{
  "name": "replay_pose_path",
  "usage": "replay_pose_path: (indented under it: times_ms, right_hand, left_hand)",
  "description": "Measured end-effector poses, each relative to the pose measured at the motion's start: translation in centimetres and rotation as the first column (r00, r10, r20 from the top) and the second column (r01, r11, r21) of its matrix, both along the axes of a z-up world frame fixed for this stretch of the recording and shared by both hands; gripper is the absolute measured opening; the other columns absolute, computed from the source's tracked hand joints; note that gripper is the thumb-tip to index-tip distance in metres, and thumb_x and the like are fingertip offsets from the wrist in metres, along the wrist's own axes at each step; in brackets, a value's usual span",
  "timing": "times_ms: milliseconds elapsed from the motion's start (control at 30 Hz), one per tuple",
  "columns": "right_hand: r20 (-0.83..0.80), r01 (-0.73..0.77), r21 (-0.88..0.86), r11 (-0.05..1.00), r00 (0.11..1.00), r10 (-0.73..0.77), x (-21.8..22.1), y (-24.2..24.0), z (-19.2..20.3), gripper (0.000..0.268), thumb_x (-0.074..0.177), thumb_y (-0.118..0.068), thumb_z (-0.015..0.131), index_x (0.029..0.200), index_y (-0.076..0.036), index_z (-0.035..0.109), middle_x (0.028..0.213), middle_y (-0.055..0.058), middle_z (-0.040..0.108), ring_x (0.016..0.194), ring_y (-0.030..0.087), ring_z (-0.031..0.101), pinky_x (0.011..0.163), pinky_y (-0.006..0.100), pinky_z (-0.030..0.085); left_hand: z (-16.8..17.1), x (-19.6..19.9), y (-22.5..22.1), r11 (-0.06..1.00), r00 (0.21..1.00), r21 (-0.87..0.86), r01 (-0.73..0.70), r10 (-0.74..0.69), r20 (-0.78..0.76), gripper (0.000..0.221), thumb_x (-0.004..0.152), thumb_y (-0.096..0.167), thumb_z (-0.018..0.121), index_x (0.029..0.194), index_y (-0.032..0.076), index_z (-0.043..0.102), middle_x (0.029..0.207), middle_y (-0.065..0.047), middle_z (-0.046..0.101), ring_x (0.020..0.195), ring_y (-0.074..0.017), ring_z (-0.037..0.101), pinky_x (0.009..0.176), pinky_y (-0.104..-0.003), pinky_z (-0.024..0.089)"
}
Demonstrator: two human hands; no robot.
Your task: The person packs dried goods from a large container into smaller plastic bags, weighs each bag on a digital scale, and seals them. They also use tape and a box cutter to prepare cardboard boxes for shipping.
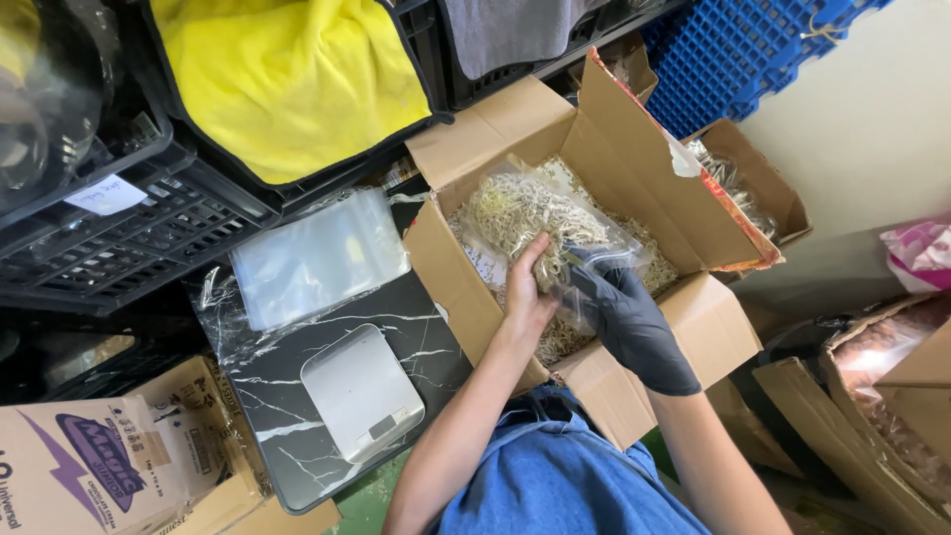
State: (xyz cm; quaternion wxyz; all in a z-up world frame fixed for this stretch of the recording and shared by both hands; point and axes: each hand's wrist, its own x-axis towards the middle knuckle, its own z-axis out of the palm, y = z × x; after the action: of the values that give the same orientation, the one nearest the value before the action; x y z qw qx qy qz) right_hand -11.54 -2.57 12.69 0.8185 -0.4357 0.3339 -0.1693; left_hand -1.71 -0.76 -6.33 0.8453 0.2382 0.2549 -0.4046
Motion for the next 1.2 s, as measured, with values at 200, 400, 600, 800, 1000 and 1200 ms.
replay_pose_path:
  times_ms: [200, 400, 600, 800, 1000, 1200]
  right_hand:
    - [-0.098, -0.17, -0.233, 0.957, 0.984, 0.15, 1.1, -3.9, 1.4, 0.018, 0.102, -0.022, 0.059, 0.112, -0.007, 0.066, 0.076, 0.003, 0.052, 0.062, 0.012, 0.054, 0.052, 0.026, 0.046]
    - [-0.57, -0.708, -0.625, 0.327, 0.701, 0.428, 3.3, -11.1, 8.4, 0.025, 0.101, -0.02, 0.062, 0.116, -0.005, 0.075, 0.103, 0.02, 0.074, 0.1, 0.031, 0.069, 0.093, 0.047, 0.053]
    - [-0.832, -0.686, -0.496, -0.532, 0.202, 0.516, 7.3, -11.1, 12.9, 0.034, 0.103, -0.034, 0.047, 0.083, -0.012, 0.063, 0.069, 0.001, 0.067, 0.063, 0.019, 0.058, 0.07, 0.035, 0.05]
    - [-0.854, -0.522, -0.487, -0.7, 0.117, 0.507, 10.4, -5.2, 18.0, 0.029, 0.102, -0.031, 0.052, 0.081, -0.013, 0.061, 0.06, 0.001, 0.053, 0.055, 0.017, 0.047, 0.058, 0.034, 0.045]
    - [-0.844, -0.459, -0.535, -0.71, 0.321, 0.429, 12.1, 2.4, 18.3, 0.024, 0.09, -0.035, 0.067, 0.075, -0.019, 0.058, 0.06, -0.002, 0.055, 0.058, 0.016, 0.045, 0.062, 0.034, 0.044]
    - [-0.773, -0.203, -0.606, -0.769, 0.378, 0.51, 12.8, 13.4, 11.7, 0.015, 0.092, -0.034, 0.059, 0.088, -0.025, 0.071, 0.076, 0.007, 0.073, 0.073, 0.037, 0.069, 0.063, 0.05, 0.048]
  left_hand:
    - [4.7, -0.7, 3.3, 0.931, 0.965, -0.265, 0.252, -0.221, 0.142, 0.09, 0.094, 0.066, 0.072, 0.151, 0.001, 0.045, 0.153, -0.027, 0.045, 0.14, -0.0393, 0.048, 0.118, -0.05, 0.042]
    - [7.6, -1.1, 9.0, 0.735, 0.505, 0.214, 0.644, -0.618, 0.602, 0.07, 0.099, 0.022, 0.071, 0.15, -0.011, 0.036, 0.127, -0.032, 0.06, 0.118, -0.0416, 0.064, 0.103, -0.044, 0.056]
    - [12.8, 3.8, 9.6, 0.836, -0.147, 0.509, -0.206, -0.541, 0.828, 0.112, 0.067, 0.054, 0.087, 0.152, 0.008, 0.029, 0.157, -0.017, 0.036, 0.145, -0.0316, 0.04, 0.123, -0.049, 0.035]
    - [16.0, 4.6, 11.1, 0.801, -0.021, 0.59, -0.103, -0.595, 0.803, 0.119, 0.051, 0.056, 0.09, 0.149, 0.006, 0.044, 0.151, -0.012, 0.054, 0.143, -0.0262, 0.049, 0.117, -0.04, 0.04]
    - [16.9, 3.7, 19.6, 0.801, 0.147, 0.46, -0.383, -0.439, 0.886, 0.113, 0.055, 0.046, 0.093, 0.148, 0.002, 0.045, 0.145, -0.015, 0.059, 0.138, -0.0284, 0.055, 0.119, -0.043, 0.043]
    - [10.1, 1.1, 30.4, 0.322, 0.478, 0.66, -0.679, -0.488, 0.73, 0.12, 0.043, 0.053, 0.097, 0.14, -0.003, 0.052, 0.131, -0.015, 0.069, 0.121, -0.0239, 0.066, 0.108, -0.037, 0.05]
